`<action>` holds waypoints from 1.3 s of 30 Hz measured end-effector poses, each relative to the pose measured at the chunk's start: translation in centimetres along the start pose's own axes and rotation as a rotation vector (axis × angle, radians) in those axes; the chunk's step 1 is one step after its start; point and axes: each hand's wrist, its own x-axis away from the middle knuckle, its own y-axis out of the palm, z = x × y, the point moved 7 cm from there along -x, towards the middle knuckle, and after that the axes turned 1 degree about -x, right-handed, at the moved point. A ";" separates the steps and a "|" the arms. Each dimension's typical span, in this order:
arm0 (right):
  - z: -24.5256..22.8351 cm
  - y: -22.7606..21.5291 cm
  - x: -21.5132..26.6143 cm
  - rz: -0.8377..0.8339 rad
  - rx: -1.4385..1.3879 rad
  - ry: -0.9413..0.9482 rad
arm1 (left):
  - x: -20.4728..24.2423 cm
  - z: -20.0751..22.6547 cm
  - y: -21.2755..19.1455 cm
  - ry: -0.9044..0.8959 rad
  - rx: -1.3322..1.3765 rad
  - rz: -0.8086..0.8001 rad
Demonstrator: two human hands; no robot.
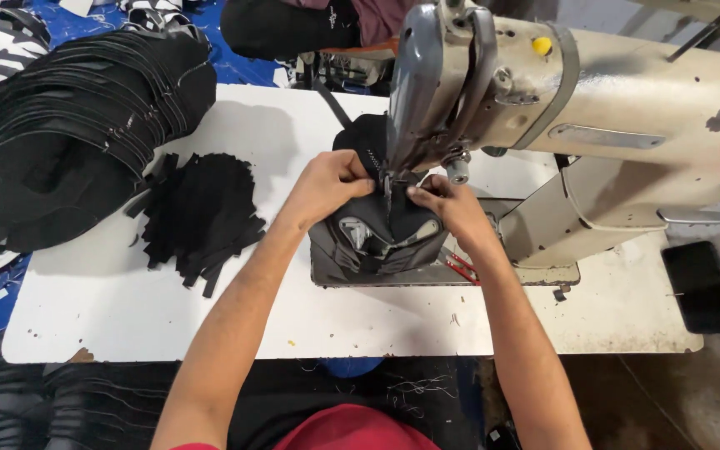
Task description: The person operates a sewing machine to stitch black fabric onto the upper part of a shoe. They repeatedly pick up the shoe, align it under the needle, and guide it through the machine. The person also uses scissors to trim excess thread and adjusts the machine's tension dial during the process.
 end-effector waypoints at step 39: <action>-14.4 -3.9 5.9 0.527 1.265 -1.027 | -7.3 2.7 -2.7 0.085 -0.518 0.187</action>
